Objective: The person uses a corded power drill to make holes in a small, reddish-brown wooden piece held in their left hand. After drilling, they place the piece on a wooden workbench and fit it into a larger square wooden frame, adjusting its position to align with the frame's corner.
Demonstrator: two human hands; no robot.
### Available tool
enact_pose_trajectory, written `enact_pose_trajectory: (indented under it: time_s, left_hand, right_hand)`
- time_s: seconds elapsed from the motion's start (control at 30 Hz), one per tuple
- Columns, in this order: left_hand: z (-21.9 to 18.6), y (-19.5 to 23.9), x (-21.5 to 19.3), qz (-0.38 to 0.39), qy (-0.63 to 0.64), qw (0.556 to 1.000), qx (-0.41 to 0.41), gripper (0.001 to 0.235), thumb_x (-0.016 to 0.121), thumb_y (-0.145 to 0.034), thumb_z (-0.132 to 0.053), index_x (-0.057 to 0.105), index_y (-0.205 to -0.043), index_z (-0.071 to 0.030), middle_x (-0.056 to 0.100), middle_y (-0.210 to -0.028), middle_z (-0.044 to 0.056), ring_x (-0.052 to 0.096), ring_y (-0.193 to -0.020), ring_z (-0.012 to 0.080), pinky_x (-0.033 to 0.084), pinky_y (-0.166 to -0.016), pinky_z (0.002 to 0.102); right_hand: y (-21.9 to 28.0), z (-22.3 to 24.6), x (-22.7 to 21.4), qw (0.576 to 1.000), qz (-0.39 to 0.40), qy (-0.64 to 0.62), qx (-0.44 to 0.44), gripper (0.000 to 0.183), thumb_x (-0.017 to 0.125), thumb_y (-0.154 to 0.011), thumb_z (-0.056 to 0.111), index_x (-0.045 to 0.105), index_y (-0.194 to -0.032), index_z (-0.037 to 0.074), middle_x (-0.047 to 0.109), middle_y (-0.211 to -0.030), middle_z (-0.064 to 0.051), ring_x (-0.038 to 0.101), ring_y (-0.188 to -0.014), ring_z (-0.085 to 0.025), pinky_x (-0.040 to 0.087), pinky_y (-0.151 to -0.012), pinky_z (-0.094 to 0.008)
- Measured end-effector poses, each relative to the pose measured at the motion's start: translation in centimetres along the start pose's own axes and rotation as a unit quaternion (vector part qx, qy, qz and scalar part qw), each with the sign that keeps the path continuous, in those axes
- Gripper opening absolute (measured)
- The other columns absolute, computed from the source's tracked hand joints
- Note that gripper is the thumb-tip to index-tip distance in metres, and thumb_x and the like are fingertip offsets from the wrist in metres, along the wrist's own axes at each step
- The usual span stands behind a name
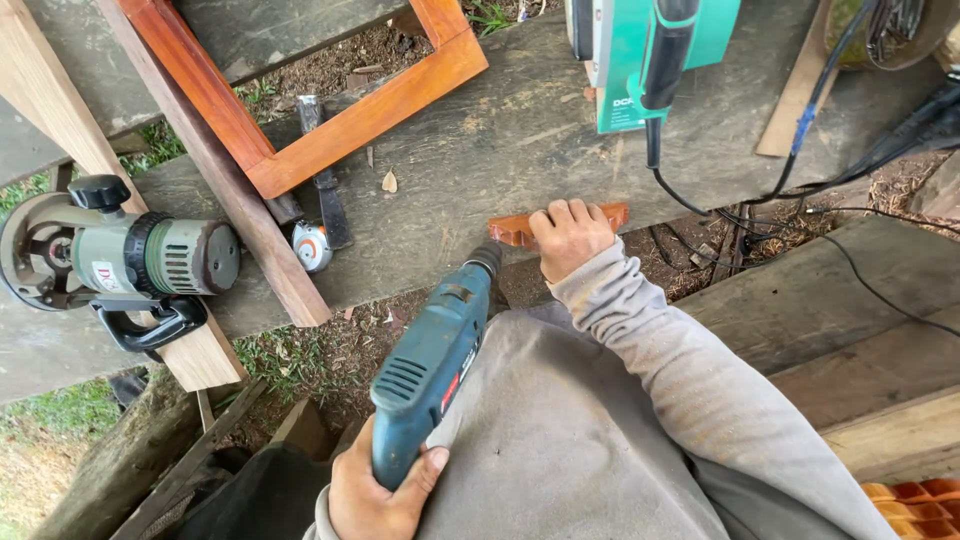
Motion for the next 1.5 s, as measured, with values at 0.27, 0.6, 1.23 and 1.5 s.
enact_pose_trajectory:
  time_s: [0.27,0.6,1.23,1.5]
  left_hand:
    - [1.0,0.2,0.8,0.022,0.016,0.995,-0.099,0.047,0.086,-0.069,-0.021,0.073,-0.114,-0.011,0.080,-0.076,0.007,0.080,-0.073,0.0153,0.060,-0.077,0.030]
    - [1.7,0.7,1.6,0.030,-0.019,0.993,-0.115,0.065,0.087,-0.066,-0.030,0.067,-0.126,-0.016,0.084,-0.097,0.007,0.080,-0.087,0.0200,0.062,-0.083,0.033]
    - [1.7,0.7,2.5,0.035,-0.008,0.992,-0.122,0.065,0.087,-0.066,-0.030,0.067,-0.126,-0.015,0.084,-0.100,0.009,0.079,-0.090,0.0211,0.062,-0.085,0.035]
    - [2.2,0.6,2.8,0.035,-0.008,0.992,-0.119,0.064,0.087,-0.066,-0.031,0.068,-0.124,-0.015,0.084,-0.098,0.008,0.084,-0.090,0.0207,0.061,-0.085,0.035]
  right_hand:
    - [-0.3,-0.1,0.0,1.000,0.029,0.004,-0.006,0.019,0.069,-0.075,0.009,0.063,-0.093,0.009,0.060,-0.091,-0.008,0.062,-0.089,-0.030,0.052,-0.080,-0.043]
    - [-0.5,0.0,-0.3,0.999,0.033,-0.009,-0.018,0.027,0.069,-0.073,0.009,0.064,-0.099,0.007,0.063,-0.097,-0.009,0.064,-0.092,-0.030,0.054,-0.085,-0.044]
    - [-0.6,0.1,-0.4,0.998,0.045,0.004,-0.039,0.024,0.068,-0.077,0.007,0.065,-0.101,0.005,0.063,-0.098,-0.009,0.066,-0.093,-0.028,0.055,-0.086,-0.042]
    - [-0.8,0.0,-0.5,0.997,0.062,-0.001,-0.038,0.023,0.069,-0.079,0.010,0.065,-0.101,0.004,0.063,-0.096,-0.010,0.065,-0.092,-0.029,0.055,-0.083,-0.042]
Point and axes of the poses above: each hand's wrist, its own y-axis away from the middle knuckle, its own x-axis out of the palm, z = x × y, the point moved 7 cm from there along -y, towards the middle knuckle
